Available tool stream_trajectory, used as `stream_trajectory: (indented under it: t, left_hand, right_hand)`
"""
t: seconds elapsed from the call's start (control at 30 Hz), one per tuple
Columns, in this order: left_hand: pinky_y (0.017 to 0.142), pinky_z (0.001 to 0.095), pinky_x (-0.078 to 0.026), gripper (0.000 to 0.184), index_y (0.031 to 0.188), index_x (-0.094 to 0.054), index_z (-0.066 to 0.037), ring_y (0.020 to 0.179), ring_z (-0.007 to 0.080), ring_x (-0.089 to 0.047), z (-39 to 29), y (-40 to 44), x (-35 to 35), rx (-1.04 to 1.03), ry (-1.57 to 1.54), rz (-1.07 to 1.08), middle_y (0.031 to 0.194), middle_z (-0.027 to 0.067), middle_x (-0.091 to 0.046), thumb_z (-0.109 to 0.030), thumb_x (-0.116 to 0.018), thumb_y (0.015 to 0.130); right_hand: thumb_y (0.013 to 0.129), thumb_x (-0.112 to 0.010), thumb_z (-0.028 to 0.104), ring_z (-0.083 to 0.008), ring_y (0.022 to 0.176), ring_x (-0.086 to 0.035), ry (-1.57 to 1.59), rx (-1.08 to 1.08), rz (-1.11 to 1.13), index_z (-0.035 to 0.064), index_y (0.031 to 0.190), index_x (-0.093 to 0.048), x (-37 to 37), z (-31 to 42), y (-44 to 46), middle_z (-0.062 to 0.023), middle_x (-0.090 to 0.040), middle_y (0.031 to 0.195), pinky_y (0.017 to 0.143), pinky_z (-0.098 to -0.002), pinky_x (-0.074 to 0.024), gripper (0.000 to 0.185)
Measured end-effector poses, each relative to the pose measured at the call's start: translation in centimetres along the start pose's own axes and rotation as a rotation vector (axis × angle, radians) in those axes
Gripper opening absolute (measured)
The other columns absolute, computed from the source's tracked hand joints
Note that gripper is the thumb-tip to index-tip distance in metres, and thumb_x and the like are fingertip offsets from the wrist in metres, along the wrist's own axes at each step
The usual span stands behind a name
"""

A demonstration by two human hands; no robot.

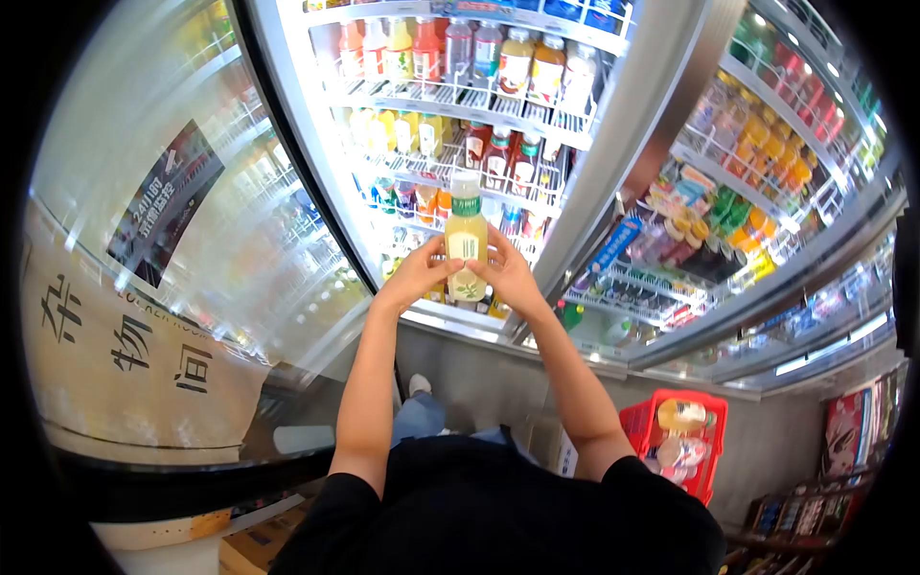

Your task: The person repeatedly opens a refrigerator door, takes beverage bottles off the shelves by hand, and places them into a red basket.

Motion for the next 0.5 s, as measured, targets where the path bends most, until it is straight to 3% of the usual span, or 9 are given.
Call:
stream_trajectory:
  t: [0.1, 0.17, 0.2, 0.3, 0.37, 0.43, 0.47, 0.5]
  left_hand:
    - [0.091, 0.0333, -0.052, 0.058, 0.144, -0.045, -0.003, 0.105, 0.0168, -0.062, 1.5, 2.5, 2.1, -0.06, 0.016, -0.042, 0.129, 0.0087, -0.06, -0.025, -0.067, 0.095]
    - [0.091, 0.033, -0.051, 0.057, 0.144, -0.045, -0.003, 0.106, 0.017, -0.061, 3.3, 4.6, 3.9, -0.087, 0.026, -0.074, 0.128, 0.009, -0.061, -0.024, -0.066, 0.095]
    - [0.092, 0.0328, -0.051, 0.057, 0.145, -0.045, -0.003, 0.107, 0.0172, -0.061, 4.3, 5.8, 4.9, -0.114, 0.026, -0.099, 0.127, 0.0093, -0.061, -0.024, -0.066, 0.096]
    - [0.095, 0.0328, -0.048, 0.056, 0.145, -0.045, -0.004, 0.11, 0.0183, -0.059, 5.6, 8.5, 7.9, -0.212, 0.115, -0.2, 0.126, 0.0099, -0.062, -0.025, -0.065, 0.097]
    - [0.097, 0.0338, -0.046, 0.055, 0.144, -0.046, -0.004, 0.114, 0.0206, -0.057, 6.2, 10.0, 9.7, -0.254, 0.106, -0.231, 0.123, 0.0111, -0.062, -0.025, -0.064, 0.097]
    - [0.094, 0.0369, -0.048, 0.06, 0.146, -0.044, -0.009, 0.108, 0.0267, -0.059, 5.9, 11.5, 12.0, -0.434, 0.415, -0.329, 0.118, 0.015, -0.061, -0.026, -0.067, 0.093]
    - [0.096, 0.0382, -0.046, 0.06, 0.146, -0.045, -0.01, 0.108, 0.0274, -0.057, 6.1, 12.8, 12.9, -0.431, 0.406, -0.304, 0.114, 0.0161, -0.059, -0.025, -0.067, 0.092]
    - [0.096, 0.0382, -0.046, 0.06, 0.146, -0.045, -0.01, 0.108, 0.0274, -0.057, 6.0, 14.0, 13.9, -0.429, 0.403, -0.308, 0.114, 0.0161, -0.059, -0.025, -0.067, 0.092]
  right_hand:
    - [0.089, -0.073, 0.017, -0.024, 0.123, -0.057, -0.038, 0.014, 0.057, -0.004, 0.15, -0.029, -0.3, -2.7, 3.5, -0.021, -0.055, 0.136, 0.096, -0.036, -0.0511, 0.077]
    - [0.09, -0.072, 0.02, -0.0271, 0.12, -0.059, -0.181, 0.017, 0.08, -0.0026, 0.149, -0.031, -0.2, -4.7, 6.0, -0.0213, -0.059, 0.13, 0.094, -0.037, -0.052, 0.075]
    - [0.09, -0.071, 0.022, -0.0321, 0.119, -0.06, -0.4, 0.152, 0.077, -0.0015, 0.149, -0.032, -0.4, -4.2, 7.4, -0.0236, -0.06, 0.128, 0.09, -0.0393, -0.0536, 0.075]
    - [0.09, -0.071, 0.022, -0.0359, 0.118, -0.06, -0.532, 0.177, 0.087, -0.0006, 0.149, -0.032, -1.5, -4.7, 11.1, -0.0251, -0.059, 0.129, 0.088, -0.0419, -0.0543, 0.074]
    - [0.088, -0.071, 0.018, -0.0353, 0.118, -0.061, -0.514, 0.17, 0.085, 0.0038, 0.148, -0.034, -1.8, -6.5, 13.5, -0.0246, -0.058, 0.132, 0.089, -0.0417, -0.0544, 0.072]
    - [0.087, -0.072, 0.014, -0.0355, 0.118, -0.062, -0.541, 0.194, 0.101, 0.0042, 0.147, -0.035, -2.5, -6.2, 15.6, -0.0247, -0.057, 0.134, 0.089, -0.0406, -0.0545, 0.071]
    - [0.086, -0.072, 0.01, -0.0357, 0.118, -0.061, -0.482, 0.178, 0.083, 0.0033, 0.144, -0.036, -2.8, -6.5, 16.7, -0.0235, -0.059, 0.132, 0.091, -0.0411, -0.0544, 0.069]
    - [0.084, -0.072, 0.008, -0.0368, 0.117, -0.062, -0.483, 0.299, 0.058, 0.003, 0.142, -0.038, -3.0, -7.3, 18.4, -0.0228, -0.061, 0.128, 0.091, -0.0413, -0.0543, 0.067]
Point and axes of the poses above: each hand's wrist, its own y-axis towards the middle knuckle, its own x-axis out of the back of the hand, z = x × y, the point moved 6 cm from there along y, towards the middle knuckle
